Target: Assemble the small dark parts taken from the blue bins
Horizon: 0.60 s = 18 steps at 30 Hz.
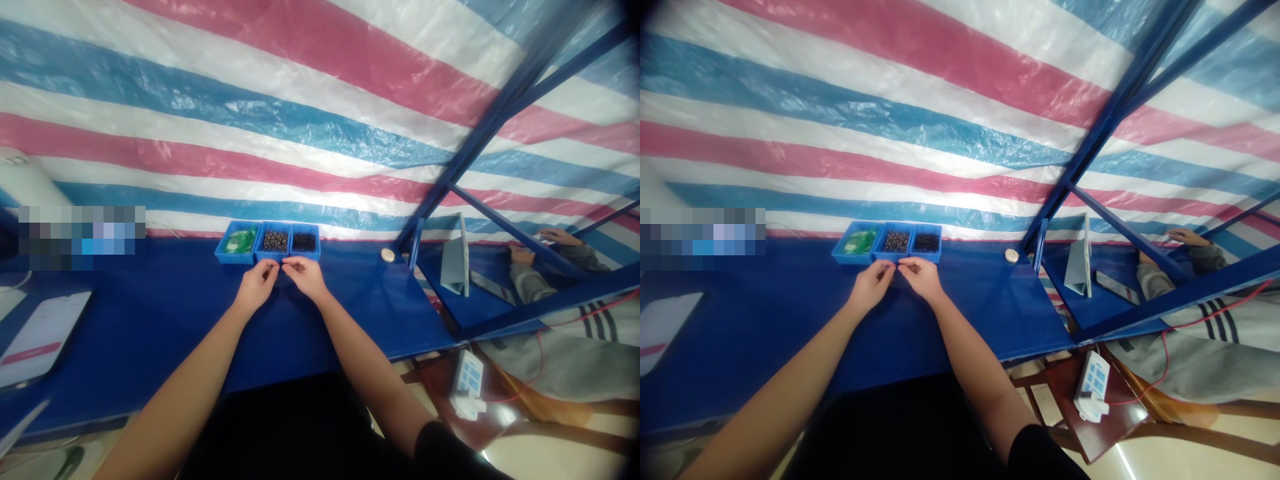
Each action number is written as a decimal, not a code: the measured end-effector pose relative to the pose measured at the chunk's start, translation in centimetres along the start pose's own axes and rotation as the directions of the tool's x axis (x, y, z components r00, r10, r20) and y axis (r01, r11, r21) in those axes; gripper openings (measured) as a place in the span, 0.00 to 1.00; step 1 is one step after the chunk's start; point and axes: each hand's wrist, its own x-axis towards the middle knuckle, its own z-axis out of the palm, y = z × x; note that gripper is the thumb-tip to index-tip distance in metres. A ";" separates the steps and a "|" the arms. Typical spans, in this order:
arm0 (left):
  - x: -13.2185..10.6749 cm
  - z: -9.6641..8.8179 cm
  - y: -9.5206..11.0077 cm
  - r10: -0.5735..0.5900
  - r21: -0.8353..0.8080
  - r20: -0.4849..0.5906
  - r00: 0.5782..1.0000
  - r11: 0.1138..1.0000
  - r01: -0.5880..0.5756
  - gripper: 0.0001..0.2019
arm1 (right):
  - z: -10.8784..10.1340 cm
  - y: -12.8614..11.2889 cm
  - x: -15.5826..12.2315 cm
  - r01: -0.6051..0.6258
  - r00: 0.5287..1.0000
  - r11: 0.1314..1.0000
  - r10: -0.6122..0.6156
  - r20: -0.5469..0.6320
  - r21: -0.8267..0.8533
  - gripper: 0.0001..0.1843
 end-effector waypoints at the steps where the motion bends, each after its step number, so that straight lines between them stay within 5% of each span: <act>1: 0.0 0.0 0.0 0.001 0.002 0.005 1.000 1.000 -0.001 0.13 | 0.0 0.0 0.0 -0.005 1.000 1.000 0.005 0.002 0.001 0.13; 13: 0.1 0.0 -0.1 -0.035 0.052 0.029 0.999 0.998 0.034 0.17 | 0.0 -0.3 -0.1 -0.082 0.996 0.997 0.082 0.027 -0.013 0.12; 18: 0.0 0.0 0.0 -0.040 0.041 0.041 0.998 0.998 0.038 0.19 | -0.3 -0.2 0.6 -0.205 0.960 0.931 0.251 -0.122 0.302 0.16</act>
